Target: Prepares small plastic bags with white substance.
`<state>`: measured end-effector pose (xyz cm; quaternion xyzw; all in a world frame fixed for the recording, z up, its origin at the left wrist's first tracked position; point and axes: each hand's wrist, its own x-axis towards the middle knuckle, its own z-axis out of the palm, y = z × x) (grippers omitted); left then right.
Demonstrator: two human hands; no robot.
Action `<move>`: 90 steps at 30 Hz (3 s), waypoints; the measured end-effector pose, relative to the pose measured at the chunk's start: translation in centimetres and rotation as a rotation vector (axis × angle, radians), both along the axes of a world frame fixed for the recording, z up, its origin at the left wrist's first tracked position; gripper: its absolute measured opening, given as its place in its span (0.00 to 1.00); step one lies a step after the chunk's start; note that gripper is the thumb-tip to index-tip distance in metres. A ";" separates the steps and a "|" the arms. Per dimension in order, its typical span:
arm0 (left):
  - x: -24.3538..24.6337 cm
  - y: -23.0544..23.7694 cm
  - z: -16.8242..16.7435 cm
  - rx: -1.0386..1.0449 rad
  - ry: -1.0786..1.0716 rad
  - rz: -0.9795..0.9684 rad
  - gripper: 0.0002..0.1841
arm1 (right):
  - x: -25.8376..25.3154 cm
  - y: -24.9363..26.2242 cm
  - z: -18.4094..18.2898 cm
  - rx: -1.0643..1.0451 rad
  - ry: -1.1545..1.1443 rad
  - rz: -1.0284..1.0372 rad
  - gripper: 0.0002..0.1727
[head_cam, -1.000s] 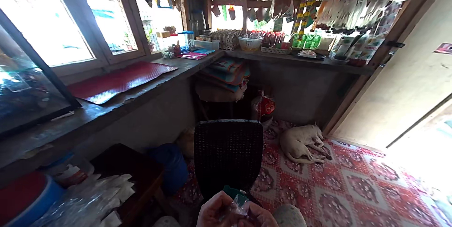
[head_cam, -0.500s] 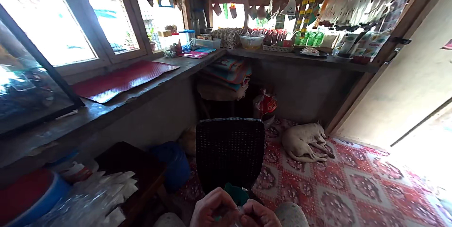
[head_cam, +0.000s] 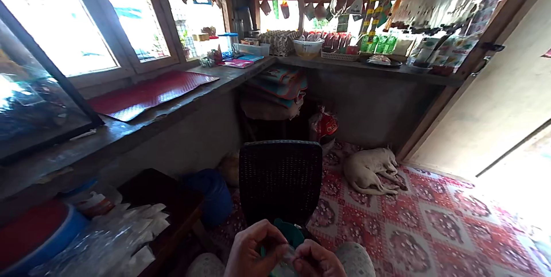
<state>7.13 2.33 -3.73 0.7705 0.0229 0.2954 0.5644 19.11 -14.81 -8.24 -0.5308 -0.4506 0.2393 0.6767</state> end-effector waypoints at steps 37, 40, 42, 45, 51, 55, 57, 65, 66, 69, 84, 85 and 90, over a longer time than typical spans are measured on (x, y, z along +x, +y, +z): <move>0.3 -1.5 -0.5 -0.204 0.044 -0.055 0.05 | 2.7 -0.6 3.2 0.048 -0.419 -0.193 0.06; 0.2 -1.6 -0.4 -0.133 0.077 -0.039 0.05 | 3.0 -0.7 3.4 -0.018 -0.371 -0.108 0.11; 0.3 -1.9 -0.4 -0.059 0.100 -0.039 0.04 | 3.0 -0.5 3.1 -0.070 -0.341 -0.081 0.16; 0.6 -2.1 -0.9 -0.025 0.111 -0.065 0.08 | 2.8 0.0 2.7 -0.025 -0.211 -0.086 0.09; 1.3 -2.2 -4.2 -0.147 0.144 -0.168 0.09 | 2.3 0.1 2.9 -0.017 -0.062 -0.011 0.07; 1.1 -1.6 -4.7 -0.104 0.204 -0.180 0.05 | 4.2 -0.6 3.9 0.095 -0.032 -0.168 0.07; 1.0 -1.5 -4.7 -0.242 0.181 -0.220 0.05 | 5.6 -1.3 5.2 0.167 -0.059 -0.251 0.07; 1.0 -1.0 -3.8 -0.312 0.091 -0.253 0.07 | 5.2 -0.4 4.1 -0.106 -0.354 -0.030 0.24; 0.9 -1.0 -3.8 -0.294 0.089 -0.249 0.07 | 5.1 -0.1 3.7 -0.110 -0.342 -0.035 0.23; 0.8 -1.1 -4.0 -0.264 0.063 -0.211 0.06 | 4.8 0.4 3.0 -0.069 -0.311 -0.064 0.10; 0.8 -0.8 -4.6 -0.185 -0.014 -0.168 0.11 | 5.0 0.3 3.0 -0.073 -0.235 0.152 0.10; 0.8 -0.8 -4.5 -0.188 -0.018 -0.171 0.11 | 5.1 0.3 3.0 -0.101 -0.262 0.184 0.12; 0.5 -0.7 -4.3 -0.174 -0.010 -0.144 0.12 | 5.5 0.1 2.8 -0.200 -0.302 0.268 0.11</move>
